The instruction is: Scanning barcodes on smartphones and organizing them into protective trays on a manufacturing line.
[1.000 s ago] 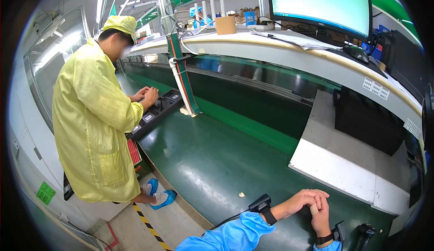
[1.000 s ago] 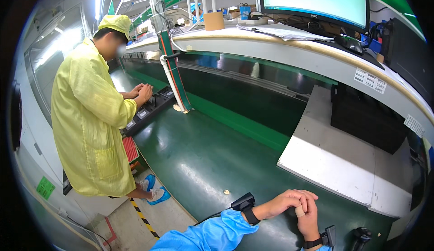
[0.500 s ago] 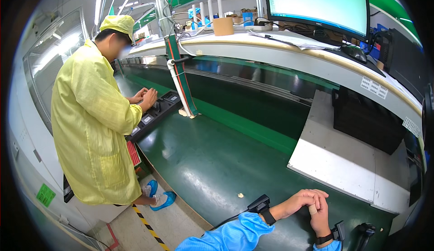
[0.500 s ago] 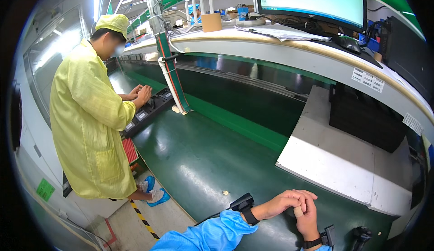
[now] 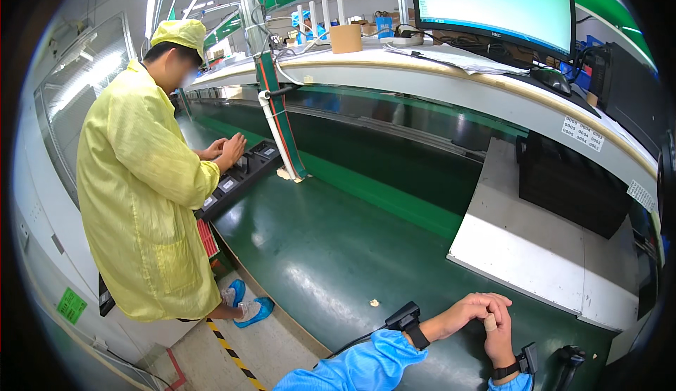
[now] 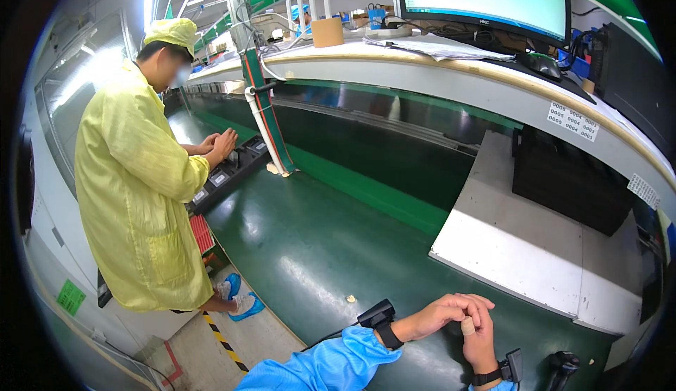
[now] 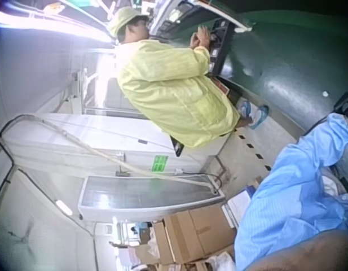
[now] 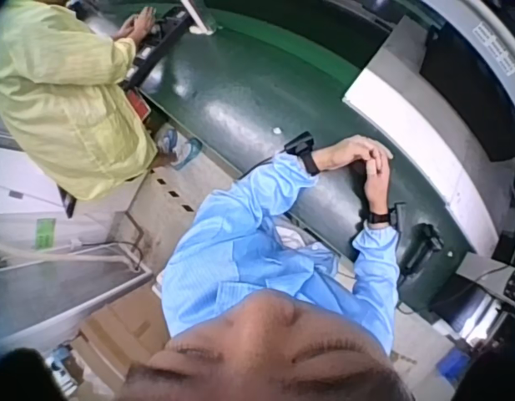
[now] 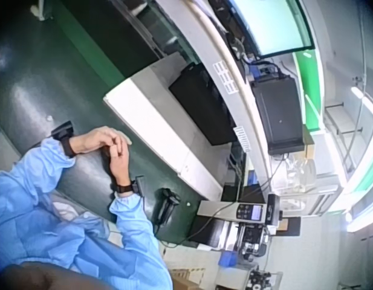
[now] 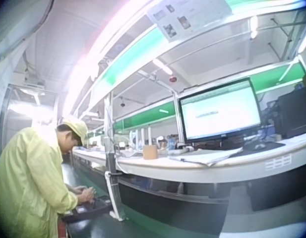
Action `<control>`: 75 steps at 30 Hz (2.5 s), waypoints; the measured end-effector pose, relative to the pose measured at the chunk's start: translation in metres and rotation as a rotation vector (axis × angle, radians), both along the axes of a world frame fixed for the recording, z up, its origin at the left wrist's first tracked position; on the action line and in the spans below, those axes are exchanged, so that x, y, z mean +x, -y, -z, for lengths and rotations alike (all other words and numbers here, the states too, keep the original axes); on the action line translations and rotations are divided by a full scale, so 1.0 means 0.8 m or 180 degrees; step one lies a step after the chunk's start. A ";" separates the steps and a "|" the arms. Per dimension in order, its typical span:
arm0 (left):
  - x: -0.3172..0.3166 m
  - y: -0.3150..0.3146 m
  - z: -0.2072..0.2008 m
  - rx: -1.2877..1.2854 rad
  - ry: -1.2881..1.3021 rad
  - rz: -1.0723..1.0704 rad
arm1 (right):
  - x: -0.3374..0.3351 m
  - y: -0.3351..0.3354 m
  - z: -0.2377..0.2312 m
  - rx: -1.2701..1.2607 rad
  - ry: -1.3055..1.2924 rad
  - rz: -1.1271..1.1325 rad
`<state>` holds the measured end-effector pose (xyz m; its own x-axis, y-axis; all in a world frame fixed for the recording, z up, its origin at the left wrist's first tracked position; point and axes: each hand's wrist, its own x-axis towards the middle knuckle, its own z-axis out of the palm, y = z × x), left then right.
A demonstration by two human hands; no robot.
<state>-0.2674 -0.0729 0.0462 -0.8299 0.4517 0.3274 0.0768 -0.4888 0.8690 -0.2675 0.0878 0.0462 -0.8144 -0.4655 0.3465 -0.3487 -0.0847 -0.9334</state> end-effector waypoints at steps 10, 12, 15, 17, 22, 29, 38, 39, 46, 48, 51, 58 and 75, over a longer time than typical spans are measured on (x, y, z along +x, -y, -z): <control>0.008 -0.004 -0.012 0.0013 0.0262 -0.0191 | -0.005 -0.003 0.015 -0.0101 0.0046 0.0074; 0.007 -0.004 -0.011 -0.0095 0.0045 -0.0203 | -0.005 -0.004 0.013 -0.0021 0.0075 0.0064; 0.001 -0.002 -0.009 -0.0143 -0.0080 -0.0024 | -0.004 -0.004 0.007 0.0032 0.0136 0.0044; 0.001 -0.001 -0.008 -0.0150 0.0010 -0.0015 | -0.003 -0.002 0.004 0.0014 0.0173 0.0060; 0.004 0.001 -0.010 -0.0149 0.0133 -0.0046 | -0.001 0.000 -0.002 0.0056 0.0055 0.0019; 0.001 0.000 -0.009 -0.0196 0.0073 -0.0063 | 0.000 0.002 -0.001 -0.0078 0.0262 0.0021; 0.001 -0.003 -0.004 0.0059 0.0167 0.0006 | -0.003 -0.002 0.007 -0.0092 0.0256 -0.0034; 0.001 -0.004 -0.005 0.0212 0.0344 0.0028 | -0.003 -0.002 0.008 -0.0108 0.0213 -0.0022; 0.004 -0.002 -0.008 -0.0120 0.0164 -0.0057 | -0.002 -0.002 0.002 0.0041 -0.0010 0.0023; 0.004 -0.002 -0.008 -0.0108 0.0097 -0.0060 | -0.002 -0.002 -0.001 0.0055 0.0009 0.0001; 0.004 -0.003 -0.009 -0.0058 0.0105 -0.0096 | -0.002 0.000 -0.001 -0.0009 0.0081 -0.0006; 0.005 0.000 -0.012 -0.0111 0.0083 -0.0027 | -0.003 -0.002 0.002 0.0052 0.0065 0.0017; 0.000 -0.001 -0.004 -0.0077 -0.0117 -0.0023 | -0.003 0.001 0.001 -0.0043 0.0209 0.0010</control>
